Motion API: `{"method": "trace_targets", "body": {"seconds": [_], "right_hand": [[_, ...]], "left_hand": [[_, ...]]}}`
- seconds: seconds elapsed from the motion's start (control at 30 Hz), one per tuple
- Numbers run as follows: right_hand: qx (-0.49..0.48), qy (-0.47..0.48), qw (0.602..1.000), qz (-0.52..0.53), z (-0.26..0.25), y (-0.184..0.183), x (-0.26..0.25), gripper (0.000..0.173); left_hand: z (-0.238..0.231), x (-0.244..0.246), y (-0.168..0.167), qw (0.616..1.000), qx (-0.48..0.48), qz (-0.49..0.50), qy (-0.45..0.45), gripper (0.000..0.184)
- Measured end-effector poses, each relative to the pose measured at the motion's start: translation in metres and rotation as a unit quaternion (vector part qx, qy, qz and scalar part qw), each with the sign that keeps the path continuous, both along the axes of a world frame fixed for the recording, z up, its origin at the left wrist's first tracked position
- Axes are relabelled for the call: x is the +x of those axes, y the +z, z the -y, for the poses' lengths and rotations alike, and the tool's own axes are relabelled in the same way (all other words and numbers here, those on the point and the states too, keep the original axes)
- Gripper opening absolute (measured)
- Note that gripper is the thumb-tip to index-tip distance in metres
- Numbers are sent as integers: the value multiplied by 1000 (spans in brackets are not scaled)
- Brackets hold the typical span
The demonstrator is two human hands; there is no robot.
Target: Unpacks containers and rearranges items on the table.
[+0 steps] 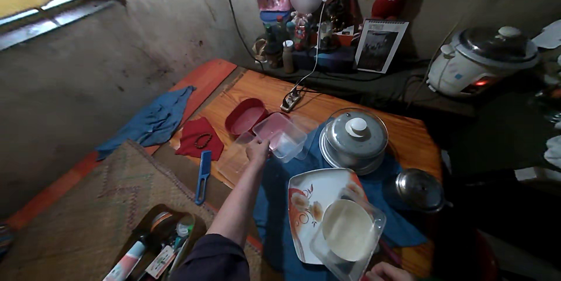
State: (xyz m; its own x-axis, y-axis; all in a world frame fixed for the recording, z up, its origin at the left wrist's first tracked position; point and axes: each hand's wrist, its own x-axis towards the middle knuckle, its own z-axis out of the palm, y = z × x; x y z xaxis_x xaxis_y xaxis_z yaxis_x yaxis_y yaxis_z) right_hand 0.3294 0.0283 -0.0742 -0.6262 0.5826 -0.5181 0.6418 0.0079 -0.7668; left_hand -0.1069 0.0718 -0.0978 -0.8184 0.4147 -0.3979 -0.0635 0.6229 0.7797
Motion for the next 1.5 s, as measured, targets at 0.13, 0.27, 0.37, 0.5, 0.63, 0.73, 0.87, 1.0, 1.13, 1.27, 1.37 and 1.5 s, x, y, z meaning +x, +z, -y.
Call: {"method": "trace_targets", "body": {"seconds": [0.13, 0.27, 0.37, 0.5, 0.63, 0.73, 0.87, 1.0, 1.13, 1.27, 1.37, 1.5], "right_hand": [[17, 9, 1000, -5, 0, 0, -2, 40], [-4, 6, 1000, 17, 1, 6, -6, 40], [-9, 8, 999, 32, 1, 6, -10, 41], [-12, 11, 1000, 24, 0, 0, -16, 41], [-18, 4, 999, 31, -1, 1, -21, 44], [-16, 3, 999, 30, -3, -3, -20, 45], [-44, -32, 998, 28, -6, -6, -22, 37], [-91, -53, 994, 25, -6, -1, -22, 33], [-96, -46, 994, -1, -1, 1, -20, 32], [-99, -59, 993, 4, 3, 3, -14, 32], [-97, -71, 993, 19, 4, 2, -4, 31], [-110, -119, 987, 15, 6, -1, 9, 31]], "left_hand": [[-9, 3, -5, 999, 27, 7, 22, 38], [-9, 2, -9, 996, 49, 50, 48, 51], [-2, 8, -8, 993, 76, 70, 57, 47], [26, 32, 5, 996, 74, 48, -7, 36], [60, 46, -9, 993, 49, 46, -93, 30], [74, 66, -7, 989, 36, 71, -123, 26], [87, 91, 5, 977, 25, 61, -204, 21], [100, 122, 21, 939, 26, -2, -344, 26], [103, 149, 25, 893, -35, -45, -446, 49], [95, 164, 24, 875, -103, -55, -471, 50], [89, 171, 24, 877, -131, -32, -461, 43], [85, 172, 17, 871, -142, -32, -469, 27]]}}
